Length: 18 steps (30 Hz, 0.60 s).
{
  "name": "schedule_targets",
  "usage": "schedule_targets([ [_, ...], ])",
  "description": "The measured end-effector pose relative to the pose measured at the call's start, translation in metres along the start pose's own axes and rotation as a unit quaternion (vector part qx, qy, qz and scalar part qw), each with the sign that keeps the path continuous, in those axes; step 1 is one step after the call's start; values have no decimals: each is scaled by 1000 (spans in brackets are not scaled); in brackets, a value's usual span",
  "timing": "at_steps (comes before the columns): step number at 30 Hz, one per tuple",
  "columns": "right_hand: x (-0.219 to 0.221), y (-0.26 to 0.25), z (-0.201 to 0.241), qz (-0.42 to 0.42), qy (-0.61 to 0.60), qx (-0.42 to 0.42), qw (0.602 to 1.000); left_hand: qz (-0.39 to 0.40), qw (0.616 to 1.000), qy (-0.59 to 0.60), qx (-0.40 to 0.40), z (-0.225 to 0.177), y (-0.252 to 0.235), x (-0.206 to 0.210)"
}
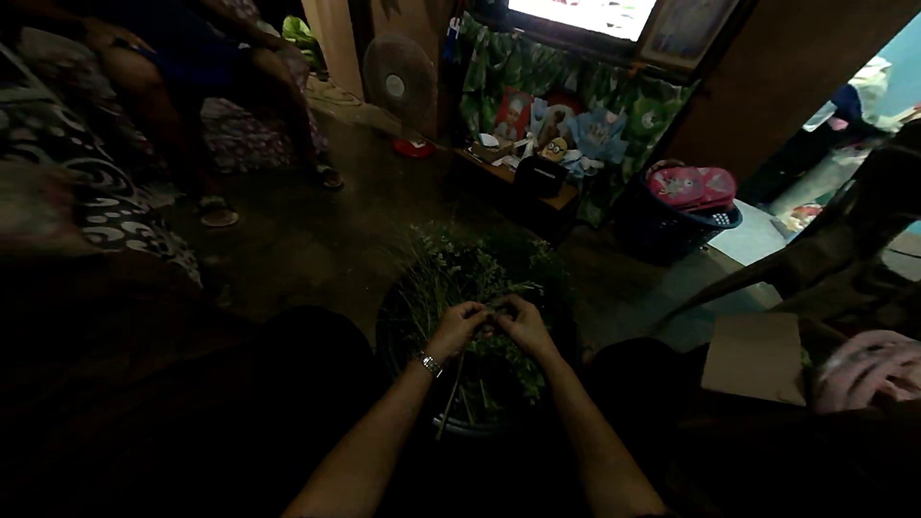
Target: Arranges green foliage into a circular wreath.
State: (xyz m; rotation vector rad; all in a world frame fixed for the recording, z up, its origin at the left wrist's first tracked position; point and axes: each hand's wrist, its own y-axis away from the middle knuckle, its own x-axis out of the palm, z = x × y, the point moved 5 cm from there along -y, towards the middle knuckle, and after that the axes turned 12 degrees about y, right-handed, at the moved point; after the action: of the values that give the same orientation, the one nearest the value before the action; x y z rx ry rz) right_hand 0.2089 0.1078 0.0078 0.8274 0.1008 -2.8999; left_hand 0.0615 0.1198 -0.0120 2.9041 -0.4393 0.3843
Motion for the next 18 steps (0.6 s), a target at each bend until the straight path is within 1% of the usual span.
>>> schedule_targets([
  [2,0,1,1,0,7,-8,1000,1,1000,-9,-2,-1,1,1],
  [5,0,1,4,11,64,-8,998,-7,1000,-2,-19,0,1,0],
  [8,-1,2,5,24,93,-18,995,-1,999,-6,-39,0,2,0],
  [12,-6,6,15,22,107,-11,994,33,998,-39,-27,-2,1,2],
  [15,-9,5,13,15,84,-3,996,29,999,-24,-33,-3,4,7],
  [18,-14,6,13,14,66,42,997,24,999,3,-29,-3,4,6],
])
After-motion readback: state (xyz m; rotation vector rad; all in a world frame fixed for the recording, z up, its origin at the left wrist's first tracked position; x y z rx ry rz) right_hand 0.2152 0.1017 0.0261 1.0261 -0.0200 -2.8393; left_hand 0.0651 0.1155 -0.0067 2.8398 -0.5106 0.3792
